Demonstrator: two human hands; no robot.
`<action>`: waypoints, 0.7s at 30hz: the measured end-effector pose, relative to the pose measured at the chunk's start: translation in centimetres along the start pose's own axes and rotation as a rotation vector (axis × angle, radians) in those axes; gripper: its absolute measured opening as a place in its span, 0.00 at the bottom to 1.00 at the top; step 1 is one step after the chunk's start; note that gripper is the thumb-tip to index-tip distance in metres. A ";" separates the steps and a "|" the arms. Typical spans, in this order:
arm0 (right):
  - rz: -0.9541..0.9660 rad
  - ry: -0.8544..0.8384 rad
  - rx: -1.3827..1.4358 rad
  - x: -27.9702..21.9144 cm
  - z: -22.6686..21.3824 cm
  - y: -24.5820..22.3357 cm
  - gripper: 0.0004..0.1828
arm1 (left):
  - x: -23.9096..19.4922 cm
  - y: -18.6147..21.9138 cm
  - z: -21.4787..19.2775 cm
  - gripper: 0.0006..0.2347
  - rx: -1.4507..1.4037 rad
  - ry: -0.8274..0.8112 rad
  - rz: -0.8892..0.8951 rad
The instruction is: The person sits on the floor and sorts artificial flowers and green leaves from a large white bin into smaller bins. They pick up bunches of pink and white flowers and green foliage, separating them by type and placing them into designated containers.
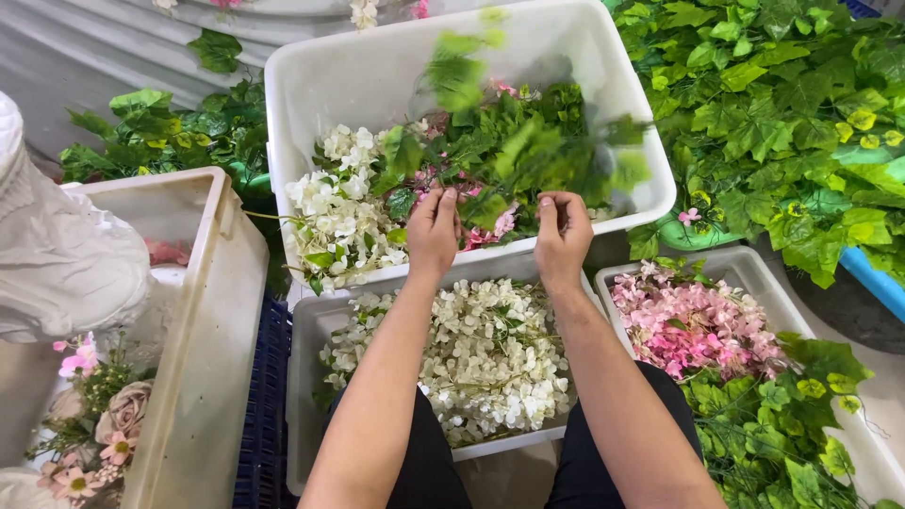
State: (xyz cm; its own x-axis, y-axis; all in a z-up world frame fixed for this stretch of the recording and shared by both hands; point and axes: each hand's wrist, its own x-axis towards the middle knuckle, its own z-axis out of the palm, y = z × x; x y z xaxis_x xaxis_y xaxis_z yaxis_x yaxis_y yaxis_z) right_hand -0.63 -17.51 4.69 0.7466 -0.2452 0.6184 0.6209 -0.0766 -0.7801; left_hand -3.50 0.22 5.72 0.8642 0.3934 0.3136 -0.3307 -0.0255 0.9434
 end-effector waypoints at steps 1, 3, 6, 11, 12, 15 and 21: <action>0.000 -0.001 0.001 -0.1 0.1 0.2 0.07 | 0.2 -0.3 -0.1 0.12 0.001 0.001 0.000; 0.201 -0.081 -0.077 -0.3 0.2 0.5 0.08 | 0.6 -0.8 -0.1 0.12 -0.212 0.004 -0.106; 0.278 -0.178 0.039 -0.5 0.7 -0.6 0.13 | 1.0 -1.7 0.1 0.10 -0.483 0.005 -0.178; 0.300 -0.432 0.053 -1.2 0.9 1.9 0.16 | 0.8 -3.4 0.5 0.10 -0.448 -0.048 -0.308; 0.317 -0.475 0.047 -1.5 1.1 1.8 0.18 | 0.5 -3.7 0.6 0.11 -0.378 -0.067 -0.360; 0.341 -0.498 0.006 -1.5 1.2 2.6 0.19 | -0.1 -2.5 0.8 0.12 -0.244 -0.062 -0.408; 0.338 -0.667 0.182 -1.3 1.3 1.2 0.30 | 0.2 -4.5 0.0 0.16 -0.054 -0.152 -0.476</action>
State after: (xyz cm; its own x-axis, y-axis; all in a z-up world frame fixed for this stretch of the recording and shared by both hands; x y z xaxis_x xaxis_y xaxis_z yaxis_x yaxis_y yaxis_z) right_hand -0.50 -16.05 3.05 0.8526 0.4124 0.3209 0.3202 0.0728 -0.9445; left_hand -1.80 0.39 1.51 0.9680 0.2117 -0.1346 0.0984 0.1732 0.9800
